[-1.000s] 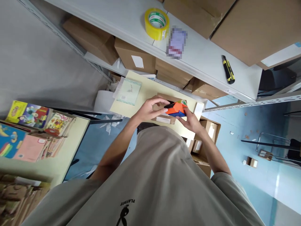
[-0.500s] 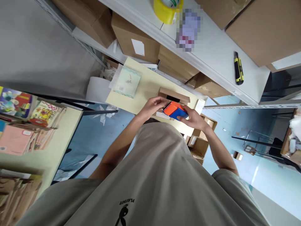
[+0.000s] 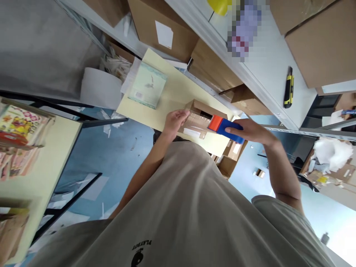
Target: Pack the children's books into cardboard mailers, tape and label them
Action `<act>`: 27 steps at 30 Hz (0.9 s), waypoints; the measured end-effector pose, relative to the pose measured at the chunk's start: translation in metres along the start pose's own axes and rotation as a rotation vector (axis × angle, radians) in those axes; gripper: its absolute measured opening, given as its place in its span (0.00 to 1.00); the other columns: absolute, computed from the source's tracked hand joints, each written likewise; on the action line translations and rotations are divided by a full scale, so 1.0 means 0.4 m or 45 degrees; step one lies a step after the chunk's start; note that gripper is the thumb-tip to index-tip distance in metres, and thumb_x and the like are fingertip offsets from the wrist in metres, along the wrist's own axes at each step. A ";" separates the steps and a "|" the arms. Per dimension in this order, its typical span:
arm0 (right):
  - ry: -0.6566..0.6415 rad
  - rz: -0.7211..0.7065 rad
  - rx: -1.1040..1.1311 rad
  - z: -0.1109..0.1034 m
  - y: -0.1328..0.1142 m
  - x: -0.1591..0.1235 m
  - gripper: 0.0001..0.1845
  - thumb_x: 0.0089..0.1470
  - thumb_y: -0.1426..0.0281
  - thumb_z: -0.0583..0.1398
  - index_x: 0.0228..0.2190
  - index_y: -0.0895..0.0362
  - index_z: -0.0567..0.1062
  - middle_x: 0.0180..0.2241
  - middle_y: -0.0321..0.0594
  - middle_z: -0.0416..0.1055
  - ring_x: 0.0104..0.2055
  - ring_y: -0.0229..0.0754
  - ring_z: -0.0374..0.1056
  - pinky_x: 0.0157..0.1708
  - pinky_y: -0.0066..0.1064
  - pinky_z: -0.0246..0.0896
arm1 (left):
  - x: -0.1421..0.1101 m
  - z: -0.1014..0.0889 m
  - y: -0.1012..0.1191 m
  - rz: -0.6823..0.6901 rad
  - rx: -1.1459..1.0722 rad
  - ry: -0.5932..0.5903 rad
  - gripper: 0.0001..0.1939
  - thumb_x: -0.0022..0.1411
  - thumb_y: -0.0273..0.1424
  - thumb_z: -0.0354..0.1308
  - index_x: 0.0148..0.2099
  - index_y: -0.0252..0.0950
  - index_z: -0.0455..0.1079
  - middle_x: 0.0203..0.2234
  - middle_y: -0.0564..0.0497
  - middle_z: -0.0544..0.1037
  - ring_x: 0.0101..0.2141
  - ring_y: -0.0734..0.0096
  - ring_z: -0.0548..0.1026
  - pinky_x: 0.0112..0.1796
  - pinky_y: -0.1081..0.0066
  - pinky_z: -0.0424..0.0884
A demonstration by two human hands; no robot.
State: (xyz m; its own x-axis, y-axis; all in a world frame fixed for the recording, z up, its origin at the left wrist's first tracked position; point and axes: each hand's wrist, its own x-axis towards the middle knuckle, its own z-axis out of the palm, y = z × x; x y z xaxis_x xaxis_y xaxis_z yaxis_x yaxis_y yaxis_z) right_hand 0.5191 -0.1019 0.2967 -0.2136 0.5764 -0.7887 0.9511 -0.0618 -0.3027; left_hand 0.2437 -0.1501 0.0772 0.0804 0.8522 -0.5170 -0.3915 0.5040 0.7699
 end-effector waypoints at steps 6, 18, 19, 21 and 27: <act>0.107 0.127 -0.045 -0.081 -0.085 0.034 0.46 0.62 0.21 0.61 0.30 0.53 0.79 0.24 0.41 0.79 0.27 0.46 0.76 0.29 0.35 0.61 | 0.114 -0.047 -0.040 -0.135 -0.085 0.060 0.26 0.66 0.47 0.82 0.29 0.39 0.72 0.24 0.55 0.70 0.26 0.75 0.64 0.29 0.70 0.62; 0.100 0.212 -0.368 -0.093 -0.211 0.174 0.39 0.71 0.32 0.62 0.28 0.53 0.79 0.24 0.43 0.76 0.31 0.48 0.75 0.33 0.38 0.58 | 0.181 -0.032 -0.138 -0.406 -0.208 0.195 0.22 0.59 0.42 0.84 0.29 0.38 0.76 0.21 0.56 0.70 0.25 0.75 0.65 0.29 0.71 0.61; 0.099 0.226 -0.387 -0.090 -0.215 0.178 0.39 0.71 0.32 0.62 0.27 0.53 0.78 0.23 0.43 0.76 0.30 0.48 0.74 0.33 0.38 0.58 | 0.181 -0.027 -0.141 -0.400 -0.204 0.206 0.20 0.60 0.41 0.84 0.30 0.38 0.77 0.22 0.56 0.71 0.26 0.74 0.66 0.30 0.70 0.62; 0.108 0.242 -0.428 -0.084 -0.221 0.186 0.41 0.70 0.30 0.60 0.26 0.53 0.77 0.22 0.42 0.74 0.30 0.48 0.73 0.33 0.38 0.57 | 0.182 -0.019 -0.144 -0.361 -0.184 0.235 0.18 0.63 0.38 0.82 0.30 0.38 0.78 0.23 0.55 0.74 0.28 0.72 0.69 0.32 0.70 0.64; 0.140 0.238 -0.479 -0.068 -0.230 0.203 0.45 0.68 0.24 0.57 0.26 0.52 0.77 0.20 0.41 0.70 0.28 0.48 0.72 0.33 0.39 0.56 | 0.191 -0.002 -0.157 -0.309 -0.116 0.307 0.13 0.66 0.29 0.76 0.30 0.38 0.78 0.29 0.51 0.83 0.36 0.68 0.80 0.40 0.70 0.72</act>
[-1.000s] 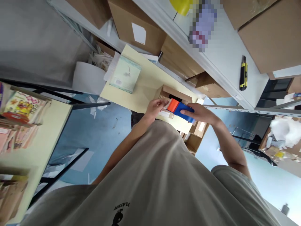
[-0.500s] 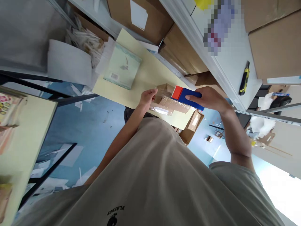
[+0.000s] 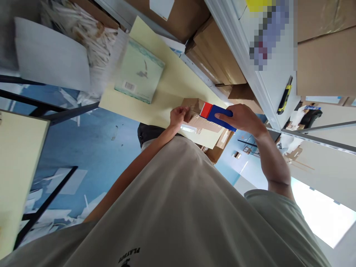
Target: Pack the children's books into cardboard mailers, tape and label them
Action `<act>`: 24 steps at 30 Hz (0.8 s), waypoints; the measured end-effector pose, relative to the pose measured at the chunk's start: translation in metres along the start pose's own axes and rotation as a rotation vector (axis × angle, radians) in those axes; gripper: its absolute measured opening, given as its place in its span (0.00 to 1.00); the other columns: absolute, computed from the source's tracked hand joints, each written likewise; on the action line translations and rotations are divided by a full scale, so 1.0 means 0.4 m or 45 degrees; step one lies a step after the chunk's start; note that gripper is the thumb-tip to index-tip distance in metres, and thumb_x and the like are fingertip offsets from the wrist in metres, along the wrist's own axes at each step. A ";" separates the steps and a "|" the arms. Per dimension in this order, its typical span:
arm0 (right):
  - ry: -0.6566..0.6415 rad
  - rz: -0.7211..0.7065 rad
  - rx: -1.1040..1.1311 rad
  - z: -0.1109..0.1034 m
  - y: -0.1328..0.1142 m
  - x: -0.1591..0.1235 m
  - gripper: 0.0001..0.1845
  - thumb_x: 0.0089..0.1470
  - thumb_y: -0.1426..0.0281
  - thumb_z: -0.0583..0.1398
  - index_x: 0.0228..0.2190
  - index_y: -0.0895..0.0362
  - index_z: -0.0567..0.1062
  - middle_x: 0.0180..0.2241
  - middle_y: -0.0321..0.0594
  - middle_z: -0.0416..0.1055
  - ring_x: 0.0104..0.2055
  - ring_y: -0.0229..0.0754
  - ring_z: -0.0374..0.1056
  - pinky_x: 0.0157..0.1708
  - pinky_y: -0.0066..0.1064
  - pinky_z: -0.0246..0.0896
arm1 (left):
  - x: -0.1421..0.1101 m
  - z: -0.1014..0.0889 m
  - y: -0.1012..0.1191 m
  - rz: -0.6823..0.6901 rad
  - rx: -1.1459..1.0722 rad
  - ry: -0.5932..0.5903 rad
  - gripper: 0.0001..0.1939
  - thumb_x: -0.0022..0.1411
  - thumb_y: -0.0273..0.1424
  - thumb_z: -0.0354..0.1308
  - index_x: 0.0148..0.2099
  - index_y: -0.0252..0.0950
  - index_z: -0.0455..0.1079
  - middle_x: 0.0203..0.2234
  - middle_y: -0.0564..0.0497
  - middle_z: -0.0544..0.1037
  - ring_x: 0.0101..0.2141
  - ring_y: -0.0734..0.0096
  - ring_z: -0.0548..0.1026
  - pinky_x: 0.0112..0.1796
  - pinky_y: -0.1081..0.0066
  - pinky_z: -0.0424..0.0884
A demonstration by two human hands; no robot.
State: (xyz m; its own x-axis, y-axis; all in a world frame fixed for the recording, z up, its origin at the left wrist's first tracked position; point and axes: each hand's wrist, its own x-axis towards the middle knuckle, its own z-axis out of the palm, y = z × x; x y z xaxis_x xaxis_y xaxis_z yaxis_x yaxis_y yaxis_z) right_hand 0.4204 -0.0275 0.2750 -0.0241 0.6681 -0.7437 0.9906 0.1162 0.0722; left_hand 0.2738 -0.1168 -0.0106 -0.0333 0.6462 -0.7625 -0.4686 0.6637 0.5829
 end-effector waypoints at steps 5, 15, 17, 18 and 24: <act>-0.030 0.052 0.012 0.006 -0.005 -0.002 0.45 0.69 0.25 0.57 0.27 0.52 0.77 0.22 0.42 0.72 0.30 0.48 0.72 0.34 0.38 0.55 | -0.004 0.016 -0.019 0.004 0.026 0.011 0.10 0.67 0.27 0.74 0.32 0.37 0.79 0.30 0.50 0.84 0.34 0.69 0.79 0.39 0.70 0.72; -0.023 0.046 0.035 0.015 -0.004 -0.013 0.44 0.70 0.26 0.57 0.30 0.53 0.79 0.25 0.43 0.75 0.33 0.50 0.75 0.36 0.39 0.58 | 0.020 -0.029 -0.085 0.230 0.262 0.058 0.30 0.66 0.34 0.78 0.68 0.37 0.79 0.46 0.45 0.86 0.45 0.64 0.83 0.48 0.68 0.77; -0.016 0.032 0.029 0.012 0.002 -0.015 0.44 0.70 0.25 0.57 0.30 0.53 0.80 0.25 0.44 0.75 0.34 0.51 0.76 0.36 0.39 0.58 | -0.007 -0.044 -0.083 0.362 0.270 -0.062 0.31 0.72 0.39 0.73 0.73 0.38 0.76 0.58 0.39 0.86 0.54 0.59 0.85 0.56 0.64 0.79; -0.017 0.027 0.027 0.010 0.005 -0.016 0.44 0.69 0.25 0.57 0.30 0.53 0.80 0.25 0.44 0.75 0.34 0.52 0.76 0.36 0.39 0.58 | -0.028 -0.047 -0.081 0.449 0.283 -0.151 0.32 0.74 0.42 0.71 0.75 0.38 0.75 0.65 0.36 0.83 0.60 0.55 0.84 0.62 0.61 0.79; -0.023 0.006 0.016 0.014 0.010 -0.020 0.45 0.70 0.25 0.56 0.31 0.54 0.81 0.25 0.45 0.75 0.34 0.52 0.76 0.37 0.40 0.58 | -0.131 0.001 -0.098 0.711 0.565 -0.498 0.52 0.68 0.54 0.79 0.82 0.36 0.66 0.81 0.30 0.67 0.81 0.32 0.65 0.80 0.42 0.62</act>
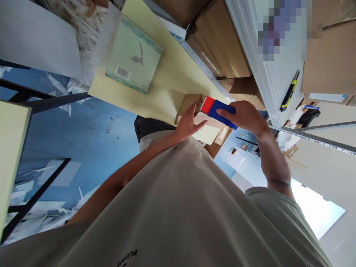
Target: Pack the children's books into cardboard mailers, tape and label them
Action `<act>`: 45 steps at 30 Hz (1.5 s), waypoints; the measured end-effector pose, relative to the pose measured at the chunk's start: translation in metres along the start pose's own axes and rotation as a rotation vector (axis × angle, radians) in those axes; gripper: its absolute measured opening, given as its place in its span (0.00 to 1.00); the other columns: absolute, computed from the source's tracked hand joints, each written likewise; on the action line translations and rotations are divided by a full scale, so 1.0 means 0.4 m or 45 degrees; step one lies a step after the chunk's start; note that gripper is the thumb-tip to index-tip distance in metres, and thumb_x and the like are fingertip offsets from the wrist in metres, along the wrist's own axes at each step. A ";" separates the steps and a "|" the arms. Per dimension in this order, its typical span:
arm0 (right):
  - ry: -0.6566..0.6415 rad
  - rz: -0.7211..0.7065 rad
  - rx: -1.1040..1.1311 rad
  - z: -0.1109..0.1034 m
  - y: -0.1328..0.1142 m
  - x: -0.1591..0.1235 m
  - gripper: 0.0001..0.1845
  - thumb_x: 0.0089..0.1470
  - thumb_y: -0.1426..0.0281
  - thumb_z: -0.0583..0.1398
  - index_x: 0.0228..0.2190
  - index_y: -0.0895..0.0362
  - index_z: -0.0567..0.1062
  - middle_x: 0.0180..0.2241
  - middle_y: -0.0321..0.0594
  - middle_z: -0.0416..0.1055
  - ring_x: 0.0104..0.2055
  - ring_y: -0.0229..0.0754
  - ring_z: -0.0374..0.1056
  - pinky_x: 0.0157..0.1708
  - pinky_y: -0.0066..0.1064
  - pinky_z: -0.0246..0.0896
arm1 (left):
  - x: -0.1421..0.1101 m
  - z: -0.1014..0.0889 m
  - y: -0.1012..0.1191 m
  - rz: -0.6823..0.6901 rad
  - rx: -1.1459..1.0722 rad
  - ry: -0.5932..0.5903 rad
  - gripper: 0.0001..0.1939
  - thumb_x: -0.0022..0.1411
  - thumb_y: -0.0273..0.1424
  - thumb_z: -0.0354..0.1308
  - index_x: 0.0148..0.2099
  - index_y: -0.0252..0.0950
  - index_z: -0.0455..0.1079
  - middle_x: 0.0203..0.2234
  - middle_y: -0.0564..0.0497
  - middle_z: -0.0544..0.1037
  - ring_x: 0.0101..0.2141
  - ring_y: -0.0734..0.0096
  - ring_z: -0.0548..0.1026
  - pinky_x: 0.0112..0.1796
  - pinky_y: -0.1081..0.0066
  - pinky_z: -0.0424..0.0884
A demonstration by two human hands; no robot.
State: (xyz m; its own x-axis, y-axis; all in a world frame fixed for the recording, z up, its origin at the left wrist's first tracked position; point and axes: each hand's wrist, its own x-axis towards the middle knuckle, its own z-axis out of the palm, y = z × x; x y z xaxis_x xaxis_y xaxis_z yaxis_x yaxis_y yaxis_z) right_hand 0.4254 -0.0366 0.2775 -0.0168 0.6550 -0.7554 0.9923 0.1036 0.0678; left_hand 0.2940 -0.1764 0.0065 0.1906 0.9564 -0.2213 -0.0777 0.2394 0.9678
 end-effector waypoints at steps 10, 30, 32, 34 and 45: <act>0.007 -0.046 -0.010 0.040 -0.004 -0.003 0.43 0.72 0.28 0.58 0.32 0.54 0.81 0.27 0.48 0.77 0.37 0.54 0.76 0.39 0.40 0.60 | 0.013 0.017 -0.067 -0.095 0.110 0.011 0.33 0.76 0.42 0.67 0.76 0.34 0.74 0.74 0.28 0.76 0.73 0.36 0.76 0.76 0.43 0.70; -0.093 -0.034 -0.286 0.066 0.019 -0.035 0.38 0.78 0.38 0.56 0.39 0.58 0.87 0.32 0.53 0.83 0.39 0.56 0.79 0.40 0.40 0.60 | 0.090 -0.015 -0.060 0.213 0.533 -0.273 0.25 0.65 0.26 0.78 0.63 0.39 0.81 0.50 0.43 0.79 0.53 0.52 0.80 0.58 0.58 0.79; -0.134 -0.023 -0.314 0.072 0.056 -0.026 0.38 0.77 0.38 0.56 0.39 0.58 0.87 0.32 0.53 0.83 0.40 0.57 0.80 0.41 0.40 0.61 | 0.085 -0.021 -0.060 0.191 0.554 -0.274 0.30 0.64 0.25 0.79 0.66 0.40 0.81 0.52 0.44 0.79 0.52 0.54 0.80 0.59 0.58 0.78; -0.174 -0.006 -0.343 0.084 0.091 -0.016 0.39 0.77 0.38 0.57 0.40 0.59 0.88 0.33 0.55 0.84 0.41 0.58 0.80 0.41 0.40 0.62 | 0.080 -0.024 -0.061 0.181 0.579 -0.270 0.32 0.63 0.24 0.81 0.67 0.40 0.81 0.53 0.44 0.79 0.52 0.55 0.81 0.60 0.58 0.78; -0.161 0.088 -0.267 0.248 0.174 0.068 0.37 0.77 0.41 0.62 0.57 0.63 0.87 0.50 0.65 0.88 0.55 0.66 0.84 0.52 0.45 0.74 | 0.063 -0.023 -0.056 0.172 0.711 -0.166 0.33 0.61 0.25 0.84 0.66 0.42 0.81 0.52 0.45 0.80 0.51 0.54 0.82 0.59 0.57 0.81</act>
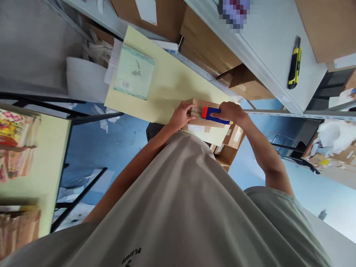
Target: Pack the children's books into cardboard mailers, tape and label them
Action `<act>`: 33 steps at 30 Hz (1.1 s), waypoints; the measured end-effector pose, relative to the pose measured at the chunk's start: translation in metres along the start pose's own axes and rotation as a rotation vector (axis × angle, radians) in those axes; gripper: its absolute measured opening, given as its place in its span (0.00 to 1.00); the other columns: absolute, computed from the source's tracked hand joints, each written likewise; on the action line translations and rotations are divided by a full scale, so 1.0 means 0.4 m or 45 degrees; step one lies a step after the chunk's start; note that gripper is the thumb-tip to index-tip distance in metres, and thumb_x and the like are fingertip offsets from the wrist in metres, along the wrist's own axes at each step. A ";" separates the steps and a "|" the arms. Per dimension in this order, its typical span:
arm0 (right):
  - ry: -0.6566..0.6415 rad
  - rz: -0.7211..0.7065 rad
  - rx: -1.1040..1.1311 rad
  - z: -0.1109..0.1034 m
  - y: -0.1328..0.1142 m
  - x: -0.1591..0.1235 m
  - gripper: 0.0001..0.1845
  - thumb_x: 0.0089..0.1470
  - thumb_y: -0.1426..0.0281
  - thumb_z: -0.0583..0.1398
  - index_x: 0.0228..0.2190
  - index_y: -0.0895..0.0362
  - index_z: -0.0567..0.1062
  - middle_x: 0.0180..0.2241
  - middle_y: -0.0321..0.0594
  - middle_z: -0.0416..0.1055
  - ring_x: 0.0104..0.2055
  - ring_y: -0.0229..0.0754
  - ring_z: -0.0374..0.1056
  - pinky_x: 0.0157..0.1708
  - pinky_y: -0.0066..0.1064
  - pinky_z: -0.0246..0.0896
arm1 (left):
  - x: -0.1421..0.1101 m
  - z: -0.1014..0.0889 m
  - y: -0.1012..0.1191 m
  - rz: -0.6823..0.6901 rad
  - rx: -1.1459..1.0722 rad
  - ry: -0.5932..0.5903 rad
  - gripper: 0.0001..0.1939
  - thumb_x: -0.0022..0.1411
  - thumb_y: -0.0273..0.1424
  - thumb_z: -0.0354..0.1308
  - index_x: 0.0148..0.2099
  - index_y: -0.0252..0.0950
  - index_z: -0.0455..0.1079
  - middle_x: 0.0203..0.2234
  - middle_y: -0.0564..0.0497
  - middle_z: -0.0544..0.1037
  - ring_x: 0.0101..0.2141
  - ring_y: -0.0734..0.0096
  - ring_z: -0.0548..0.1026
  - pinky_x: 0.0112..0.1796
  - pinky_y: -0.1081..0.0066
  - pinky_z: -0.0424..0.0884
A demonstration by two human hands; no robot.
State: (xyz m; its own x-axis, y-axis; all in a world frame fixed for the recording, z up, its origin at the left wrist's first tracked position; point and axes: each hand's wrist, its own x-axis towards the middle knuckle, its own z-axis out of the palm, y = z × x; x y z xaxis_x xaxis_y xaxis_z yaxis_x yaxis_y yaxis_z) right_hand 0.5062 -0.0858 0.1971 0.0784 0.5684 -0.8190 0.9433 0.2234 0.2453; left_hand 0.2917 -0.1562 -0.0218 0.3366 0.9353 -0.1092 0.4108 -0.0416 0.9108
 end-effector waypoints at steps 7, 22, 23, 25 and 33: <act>0.071 -0.029 0.124 0.059 -0.002 0.035 0.34 0.77 0.47 0.64 0.62 0.64 0.85 0.58 0.68 0.86 0.62 0.70 0.84 0.57 0.46 0.77 | -0.002 0.020 0.020 -0.082 -0.038 0.156 0.17 0.71 0.25 0.74 0.60 0.41 0.86 0.47 0.46 0.83 0.44 0.62 0.84 0.55 0.63 0.82; 0.101 -0.221 0.507 0.025 -0.141 0.026 0.36 0.77 0.50 0.65 0.70 0.65 0.80 0.63 0.68 0.84 0.66 0.67 0.82 0.59 0.44 0.77 | 0.008 -0.168 0.012 -0.298 0.175 0.276 0.10 0.74 0.26 0.65 0.50 0.38 0.87 0.48 0.42 0.89 0.46 0.61 0.89 0.56 0.60 0.86; 0.087 -0.222 0.523 0.030 -0.136 0.024 0.37 0.77 0.49 0.64 0.70 0.65 0.80 0.63 0.67 0.84 0.66 0.67 0.82 0.59 0.44 0.76 | 0.006 -0.166 0.014 -0.314 0.170 0.272 0.09 0.74 0.26 0.65 0.50 0.37 0.87 0.49 0.41 0.89 0.48 0.61 0.89 0.57 0.60 0.85; 0.057 -0.217 0.557 0.042 -0.121 0.018 0.37 0.78 0.49 0.63 0.70 0.66 0.79 0.64 0.67 0.84 0.66 0.66 0.82 0.58 0.43 0.76 | 0.003 -0.158 0.017 -0.354 0.142 0.285 0.09 0.74 0.25 0.64 0.50 0.36 0.86 0.50 0.40 0.88 0.48 0.60 0.89 0.58 0.60 0.84; 0.035 -0.138 0.733 0.130 -0.029 -0.031 0.34 0.76 0.46 0.66 0.61 0.64 0.86 0.51 0.62 0.89 0.52 0.61 0.87 0.51 0.43 0.77 | 0.010 -0.152 0.020 -0.427 0.149 0.354 0.08 0.73 0.25 0.64 0.49 0.37 0.85 0.49 0.42 0.89 0.45 0.62 0.88 0.56 0.62 0.84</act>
State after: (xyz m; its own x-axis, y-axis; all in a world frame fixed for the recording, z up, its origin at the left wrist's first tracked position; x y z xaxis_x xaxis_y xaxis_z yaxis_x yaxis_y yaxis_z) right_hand 0.5111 -0.1368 0.1772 -0.0295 0.5881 -0.8083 0.9694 -0.1804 -0.1666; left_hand 0.2449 -0.1313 0.0091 -0.0655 0.9620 -0.2650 0.5566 0.2556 0.7904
